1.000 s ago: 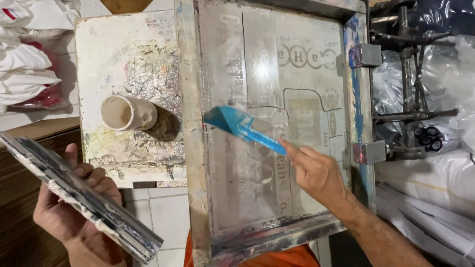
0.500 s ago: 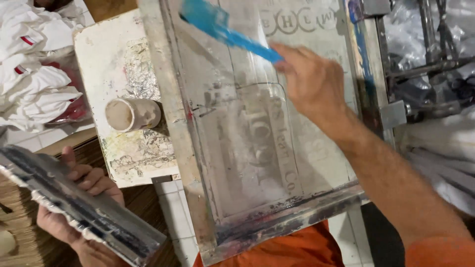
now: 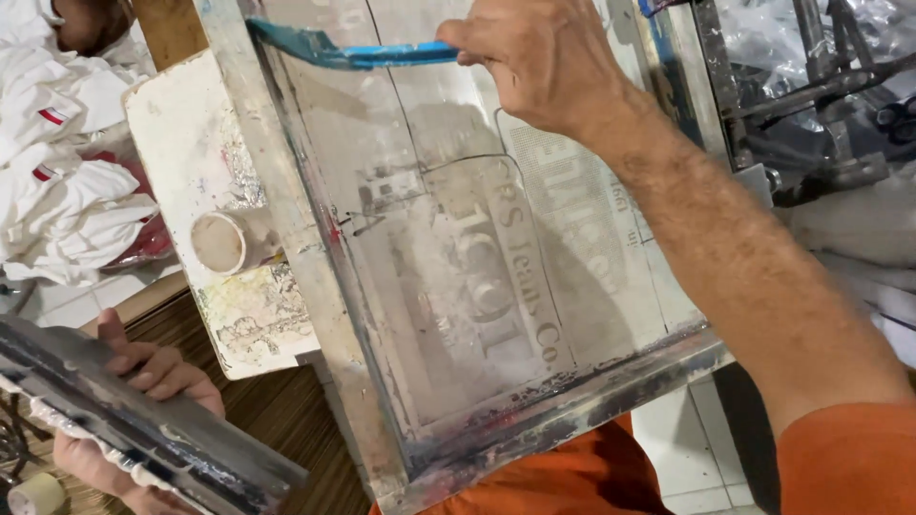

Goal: Preparing and applying printing ink to a screen printing frame using a spatula and a scraper

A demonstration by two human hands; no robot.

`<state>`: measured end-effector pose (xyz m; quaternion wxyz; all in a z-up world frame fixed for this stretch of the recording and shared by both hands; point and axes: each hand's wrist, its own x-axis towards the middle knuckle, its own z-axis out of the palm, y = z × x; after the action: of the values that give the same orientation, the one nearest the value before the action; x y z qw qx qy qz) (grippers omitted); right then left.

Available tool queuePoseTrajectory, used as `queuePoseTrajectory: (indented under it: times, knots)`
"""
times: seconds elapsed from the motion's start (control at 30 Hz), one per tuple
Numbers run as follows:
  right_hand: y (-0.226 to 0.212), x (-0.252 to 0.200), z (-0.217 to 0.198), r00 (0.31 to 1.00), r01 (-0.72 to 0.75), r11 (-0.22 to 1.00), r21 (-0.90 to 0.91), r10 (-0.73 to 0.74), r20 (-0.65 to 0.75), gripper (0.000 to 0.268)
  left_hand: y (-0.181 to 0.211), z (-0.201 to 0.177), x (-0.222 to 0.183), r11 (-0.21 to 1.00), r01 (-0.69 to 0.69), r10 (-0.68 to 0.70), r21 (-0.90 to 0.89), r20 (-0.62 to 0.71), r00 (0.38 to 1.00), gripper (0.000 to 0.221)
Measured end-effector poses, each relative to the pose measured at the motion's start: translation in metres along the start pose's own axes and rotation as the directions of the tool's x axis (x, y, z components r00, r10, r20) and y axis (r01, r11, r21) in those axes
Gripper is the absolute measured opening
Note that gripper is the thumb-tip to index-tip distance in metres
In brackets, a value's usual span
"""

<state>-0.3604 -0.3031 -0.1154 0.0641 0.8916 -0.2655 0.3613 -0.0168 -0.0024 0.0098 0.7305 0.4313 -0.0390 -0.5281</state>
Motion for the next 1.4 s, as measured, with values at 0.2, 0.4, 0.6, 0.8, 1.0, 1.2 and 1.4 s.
queuePoseTrajectory:
  times: [0.2,0.4,0.6,0.8,1.0,1.2,1.4]
  knots:
    - [-0.027,-0.029,-0.049,0.992,-0.011,0.98,0.2,-0.014,0.123,0.017,-0.015,0.009,-0.003,0.994,-0.077,0.077,-0.083,-0.002,0.997,0.079]
    - [-0.06,-0.066,-0.084,0.981,0.027,0.982,0.189,-0.062,0.181,0.047,-0.006,0.014,0.002,0.999,0.005,-0.004,0.038,-0.044,0.999,0.059]
    - [-0.086,-0.095,-0.105,0.975,0.003,0.967,0.255,-0.06,0.214,0.053,-0.011,0.02,0.003,0.997,0.013,-0.015,0.07,0.027,1.0,0.06]
    - [-0.103,-0.119,-0.119,0.941,-0.302,0.83,0.47,0.18,0.286,0.03,-0.011,0.019,0.005,1.0,0.002,-0.003,-0.025,-0.074,0.997,0.044]
    - [-0.141,-0.098,-0.123,0.862,-0.504,0.501,0.704,0.339,0.376,0.042,-0.025,0.009,0.002,0.999,0.028,-0.03,-0.017,-0.144,0.989,0.046]
    - [-0.207,-0.083,-0.109,0.951,-0.296,0.482,0.825,0.232,0.206,0.048,-0.033,-0.001,0.001,0.991,0.045,-0.069,-0.124,-0.195,0.978,0.03]
    - [-0.208,-0.072,-0.117,0.93,-0.356,0.459,0.814,0.09,0.357,0.047,-0.021,-0.002,-0.008,0.993,0.049,-0.074,-0.11,-0.232,0.97,0.041]
